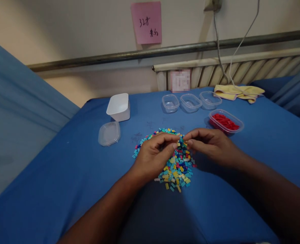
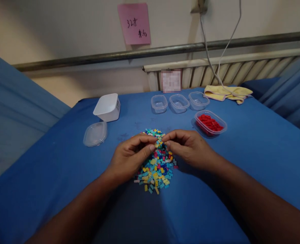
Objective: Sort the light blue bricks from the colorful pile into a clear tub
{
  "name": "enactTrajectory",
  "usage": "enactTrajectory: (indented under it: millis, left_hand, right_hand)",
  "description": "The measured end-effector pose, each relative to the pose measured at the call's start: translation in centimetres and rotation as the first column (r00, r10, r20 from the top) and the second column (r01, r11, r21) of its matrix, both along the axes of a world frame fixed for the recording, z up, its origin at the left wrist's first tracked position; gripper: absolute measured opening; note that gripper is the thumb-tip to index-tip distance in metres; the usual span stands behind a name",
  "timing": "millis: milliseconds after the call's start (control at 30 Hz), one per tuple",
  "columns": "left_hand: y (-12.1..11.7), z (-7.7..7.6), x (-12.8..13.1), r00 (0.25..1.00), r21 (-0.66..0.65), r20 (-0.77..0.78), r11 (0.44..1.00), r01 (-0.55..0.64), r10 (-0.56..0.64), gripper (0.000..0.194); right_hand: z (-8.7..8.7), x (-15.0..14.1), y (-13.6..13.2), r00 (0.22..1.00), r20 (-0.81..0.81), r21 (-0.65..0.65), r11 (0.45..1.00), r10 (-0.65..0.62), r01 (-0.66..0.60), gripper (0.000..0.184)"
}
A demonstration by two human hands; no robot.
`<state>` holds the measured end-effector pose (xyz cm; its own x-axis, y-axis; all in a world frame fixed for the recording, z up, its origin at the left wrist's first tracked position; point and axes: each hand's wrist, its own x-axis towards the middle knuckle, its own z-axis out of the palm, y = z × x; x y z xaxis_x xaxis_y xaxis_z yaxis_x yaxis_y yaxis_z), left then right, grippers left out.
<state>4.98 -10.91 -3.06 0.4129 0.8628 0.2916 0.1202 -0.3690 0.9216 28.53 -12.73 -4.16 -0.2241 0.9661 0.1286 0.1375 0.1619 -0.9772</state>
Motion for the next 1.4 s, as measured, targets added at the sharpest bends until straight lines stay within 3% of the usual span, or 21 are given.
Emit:
enactTrajectory:
  millis: [67, 167, 300, 400, 600, 700, 1067, 1233, 1400]
  left_hand:
    - [-0.3, 0.1, 0.3, 0.991, -0.176, 0.132, 0.984, 0.008, 0.015, 0.014]
    - [-0.5, -0.1, 0.6, 0.984, -0.19, 0.172, 0.982, -0.017, 0.051, 0.011]
    - [-0.4, -0.4, 0.4, 0.991, 0.005, 0.074, 0.994, -0.111, 0.11, 0.005]
    - [-0.3, -0.7, 0.4, 0.991, 0.063, 0.052, 0.99, -0.125, 0.122, 0.008]
    - [-0.5, -0.5, 0.7, 0.983, -0.065, 0.119, 0.989, -0.134, 0.141, 0.007]
    - [-0.5, -0.4, 0.8, 0.983, -0.068, 0.128, 0.99, -0.123, 0.131, 0.01]
    - [-0.5, -0.1, 1.1, 0.958, -0.356, 0.195, 0.925, -0.131, 0.21, 0.019]
    - [-0.3, -0.3, 1.0, 0.962, -0.448, 0.198, 0.89, -0.084, 0.19, 0.03]
    - [-0.4, -0.3, 1.0, 0.964, -0.465, 0.215, 0.885, -0.042, 0.158, 0.024]
  right_hand:
    - [-0.4, -1.2, -0.3, 0.974, -0.223, -0.148, 0.989, -0.032, -0.001, 0.025]
    - [-0.9, -2.6, -0.5, 0.932, -0.356, -0.212, 0.977, -0.061, -0.017, 0.031]
    - [-1.1, -3.1, -0.7, 0.932, -0.338, -0.136, 0.987, -0.13, 0.089, 0.025]
    - [-1.3, -3.1, -1.0, 0.955, -0.253, -0.036, 0.988, -0.154, 0.15, 0.018]
    - [-1.7, -3.2, -1.1, 0.962, -0.148, 0.025, 0.971, -0.23, 0.236, 0.014]
    - [-1.6, -3.3, -1.1, 0.957, -0.146, 0.029, 0.966, -0.25, 0.256, 0.014]
    - [-1.7, -3.7, -1.1, 0.955, -0.198, -0.06, 0.975, -0.22, 0.212, 0.019]
    - [-1.4, -3.7, -0.8, 0.951, -0.246, -0.185, 0.972, -0.187, 0.143, 0.029]
    - [-1.1, -3.8, -0.7, 0.93, -0.324, -0.317, 0.946, -0.172, 0.064, 0.032]
